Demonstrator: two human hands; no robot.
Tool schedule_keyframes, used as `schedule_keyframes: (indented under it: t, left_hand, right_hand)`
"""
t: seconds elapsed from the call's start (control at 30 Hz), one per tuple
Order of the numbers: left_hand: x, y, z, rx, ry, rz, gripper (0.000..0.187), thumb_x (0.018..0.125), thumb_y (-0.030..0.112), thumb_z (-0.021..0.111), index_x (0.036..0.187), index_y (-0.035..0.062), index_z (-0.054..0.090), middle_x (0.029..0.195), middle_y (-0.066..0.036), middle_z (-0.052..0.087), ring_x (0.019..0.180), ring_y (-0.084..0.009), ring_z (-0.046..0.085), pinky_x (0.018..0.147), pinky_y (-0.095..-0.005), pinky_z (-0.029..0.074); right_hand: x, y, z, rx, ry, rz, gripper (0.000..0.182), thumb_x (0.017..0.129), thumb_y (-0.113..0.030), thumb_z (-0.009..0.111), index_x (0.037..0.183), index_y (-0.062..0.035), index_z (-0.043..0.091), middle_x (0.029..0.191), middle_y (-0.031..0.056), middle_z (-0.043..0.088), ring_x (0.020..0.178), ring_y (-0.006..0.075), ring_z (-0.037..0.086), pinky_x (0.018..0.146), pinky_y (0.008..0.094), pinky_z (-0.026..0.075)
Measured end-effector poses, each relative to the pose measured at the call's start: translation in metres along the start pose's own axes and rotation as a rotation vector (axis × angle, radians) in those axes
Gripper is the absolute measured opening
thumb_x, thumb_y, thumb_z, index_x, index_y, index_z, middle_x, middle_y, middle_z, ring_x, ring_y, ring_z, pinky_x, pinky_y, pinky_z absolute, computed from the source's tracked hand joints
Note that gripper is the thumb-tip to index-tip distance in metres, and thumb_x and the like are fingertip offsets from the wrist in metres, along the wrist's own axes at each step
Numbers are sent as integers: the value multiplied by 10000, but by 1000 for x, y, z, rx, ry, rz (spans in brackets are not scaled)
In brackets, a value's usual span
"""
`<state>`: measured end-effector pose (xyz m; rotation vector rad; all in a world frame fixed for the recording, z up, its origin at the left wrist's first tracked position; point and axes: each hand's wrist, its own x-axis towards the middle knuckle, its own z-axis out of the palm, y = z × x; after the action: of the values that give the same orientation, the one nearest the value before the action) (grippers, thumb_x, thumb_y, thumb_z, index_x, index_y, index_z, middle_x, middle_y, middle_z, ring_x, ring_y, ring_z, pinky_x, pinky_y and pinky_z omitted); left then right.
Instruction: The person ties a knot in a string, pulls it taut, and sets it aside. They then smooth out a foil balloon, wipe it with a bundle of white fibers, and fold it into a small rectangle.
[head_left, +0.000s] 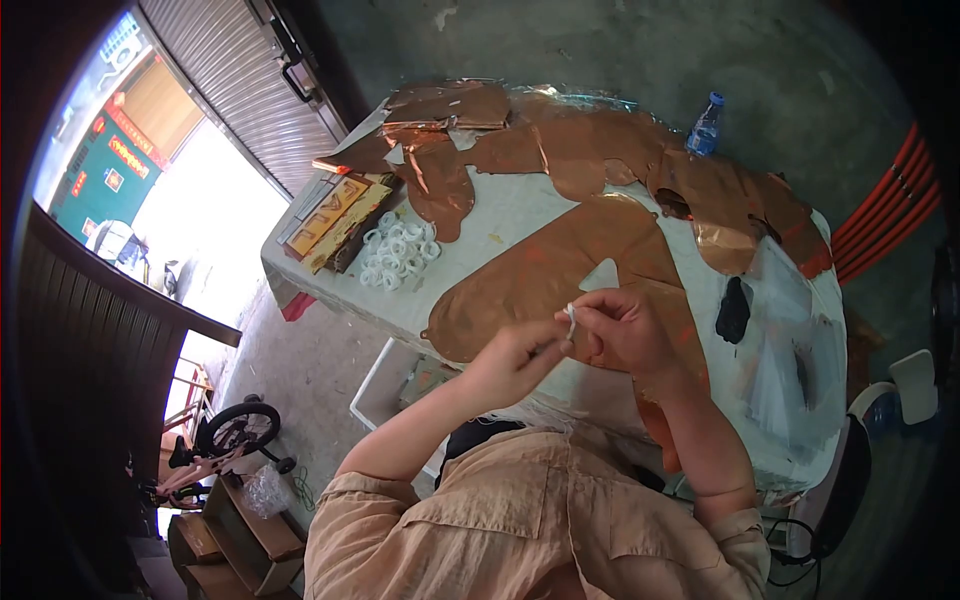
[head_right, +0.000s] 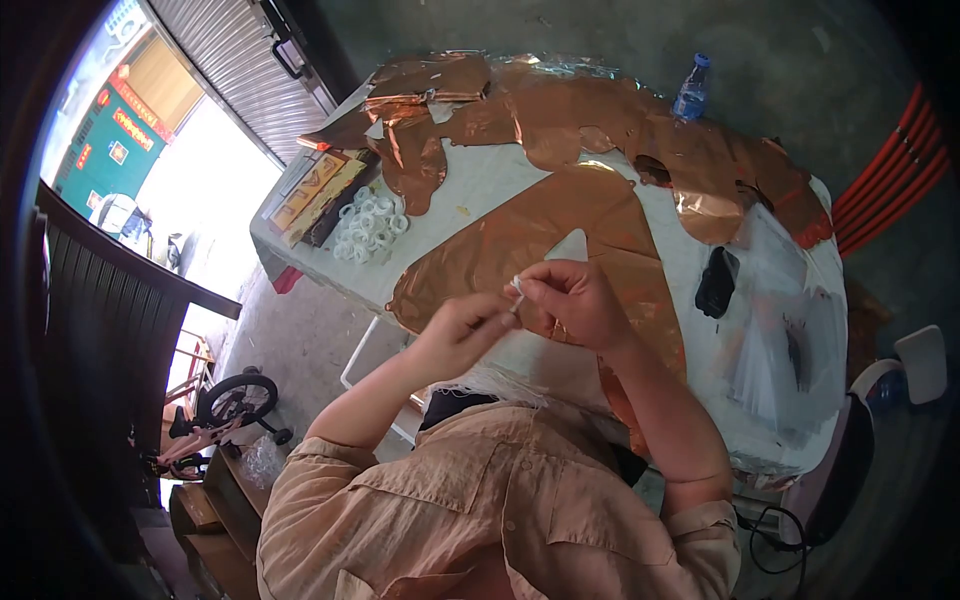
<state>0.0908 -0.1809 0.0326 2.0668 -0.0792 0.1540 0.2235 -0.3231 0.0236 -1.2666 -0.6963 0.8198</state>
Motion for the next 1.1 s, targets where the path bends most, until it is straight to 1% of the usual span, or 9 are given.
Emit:
schedule_keyframes:
  t: [0.1, 0.2, 0.27, 0.43, 0.63, 0.7, 0.93, 1.03, 1.1]
  left_hand:
    - [4, 0, -6, -161, 214, 37, 128, 915, 103, 535, 920, -16, 580, 768, -89, 595, 712, -150, 554, 652, -289, 445]
    - [7, -12, -5, -83, 118, -67, 128, 915, 101, 534, 907, -17, 582, 758, -82, 588, 704, -141, 552, 647, -283, 442]
    - [6, -6, -3, -8, -84, -68, 141, 924, 115, 527, 911, -15, 580, 765, -68, 586, 722, -114, 546, 648, -269, 439]
    - [12, -13, -13, -280, 129, 21, 182, 958, 171, 501, 964, 7, 582, 758, 6, 568, 691, -75, 492, 616, -256, 415]
    - [7, -5, -15, -243, 2, -79, 194, 959, 179, 501, 952, 6, 586, 733, 23, 526, 697, -57, 479, 610, -234, 402]
    - [9, -8, -14, -326, 71, -119, 188, 956, 180, 507, 945, 13, 592, 727, 24, 525, 693, -58, 475, 609, -237, 402]
    - [8, -3, -5, -188, -37, -19, 192, 952, 170, 512, 904, 6, 598, 748, 26, 538, 700, -57, 487, 607, -233, 404]
    - [8, -3, -10, -348, 134, -64, 183, 951, 170, 513, 917, 13, 600, 752, 36, 535, 689, -60, 481, 606, -234, 403]
    - [10, -13, -9, -374, 197, -66, 174, 952, 165, 511, 937, 18, 603, 773, 47, 547, 689, -60, 484, 613, -234, 408]
  right_hand:
    - [-4, -7, -10, 11, -313, 138, 122, 890, -88, 575, 909, -2, 659, 830, 63, 682, 491, 30, 484, 440, 170, 380]
    - [-5, -14, -1, 200, -197, 100, 83, 869, -47, 581, 833, -10, 645, 595, -13, 540, 485, 42, 473, 483, 199, 422]
    - [-2, -9, -1, 71, -107, 54, 96, 879, -73, 582, 868, -8, 652, 683, 15, 603, 500, 33, 475, 476, 188, 409]
    - [-5, -6, -9, 37, -318, 98, 118, 889, -91, 581, 916, -9, 662, 762, 25, 650, 540, 21, 493, 480, 184, 409]
    - [1, -6, -4, -71, 0, -104, 121, 891, -88, 580, 929, -8, 662, 712, 10, 623, 536, 28, 485, 475, 187, 394]
    - [-6, -15, -8, -34, -280, 135, 128, 900, -91, 569, 927, -5, 660, 667, -5, 590, 531, 27, 478, 469, 188, 378]
    - [1, -9, -7, 177, -88, -5, 106, 891, -67, 555, 909, -19, 648, 642, 16, 588, 513, 64, 499, 481, 203, 412]
    - [-5, -10, -11, -105, -139, 204, 131, 897, -42, 529, 956, -15, 643, 686, 25, 602, 537, 70, 513, 486, 207, 417]
    - [-7, -13, -5, 241, -279, 199, 139, 905, -68, 551, 960, 16, 647, 638, 0, 576, 533, 35, 487, 475, 192, 374]
